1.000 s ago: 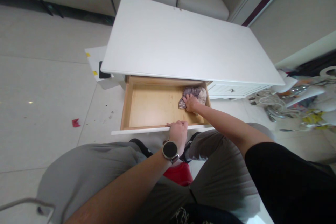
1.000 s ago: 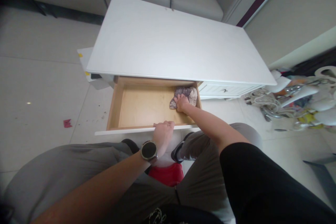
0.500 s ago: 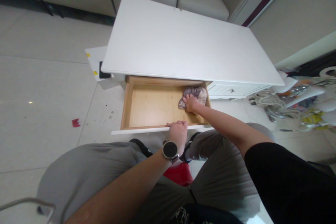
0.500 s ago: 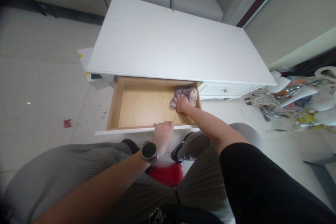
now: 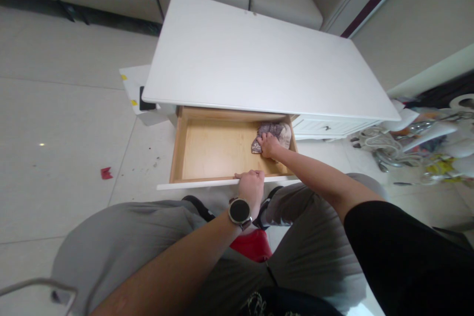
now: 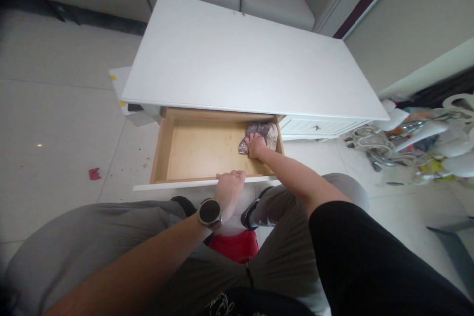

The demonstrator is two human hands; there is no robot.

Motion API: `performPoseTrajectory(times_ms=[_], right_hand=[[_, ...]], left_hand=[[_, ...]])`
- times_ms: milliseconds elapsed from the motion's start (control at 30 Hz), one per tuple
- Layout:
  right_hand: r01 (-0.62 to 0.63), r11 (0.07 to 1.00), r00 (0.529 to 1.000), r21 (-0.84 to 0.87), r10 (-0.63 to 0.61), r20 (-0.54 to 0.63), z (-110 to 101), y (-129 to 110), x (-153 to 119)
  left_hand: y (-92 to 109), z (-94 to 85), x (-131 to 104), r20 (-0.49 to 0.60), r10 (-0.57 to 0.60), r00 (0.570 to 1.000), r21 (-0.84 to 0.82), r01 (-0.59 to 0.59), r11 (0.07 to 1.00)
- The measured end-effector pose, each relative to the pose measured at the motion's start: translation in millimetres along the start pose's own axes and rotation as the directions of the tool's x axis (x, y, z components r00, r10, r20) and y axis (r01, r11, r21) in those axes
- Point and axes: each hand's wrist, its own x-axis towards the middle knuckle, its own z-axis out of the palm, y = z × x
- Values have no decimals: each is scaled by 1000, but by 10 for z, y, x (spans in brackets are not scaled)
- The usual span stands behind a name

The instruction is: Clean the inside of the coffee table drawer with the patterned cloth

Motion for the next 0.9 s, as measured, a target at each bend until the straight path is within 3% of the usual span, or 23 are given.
performPoseTrajectory(times_ms=[400, 567, 667, 800, 900], right_hand=[[11, 997, 1000, 73, -9, -23, -23, 57, -67], [-171, 964, 951, 202, 215, -223, 116, 184, -231], [-251, 940, 920, 231, 306, -246, 156, 166, -237], [-245, 912, 917, 330, 328, -226, -14, 36, -98], [-119, 914, 933, 388, 236, -271, -250, -168, 41]], left_hand=[[4, -16, -4, 12, -6, 1000, 6, 6, 1000], [7, -1, 2, -14, 2, 1000, -13, -3, 1000], [14, -2, -8, -22, 10, 1000, 8, -10, 1000], [23, -19, -25, -25, -2, 1000, 1, 2, 1000], [30, -17, -25, -22, -17, 1000, -4, 17, 1000]])
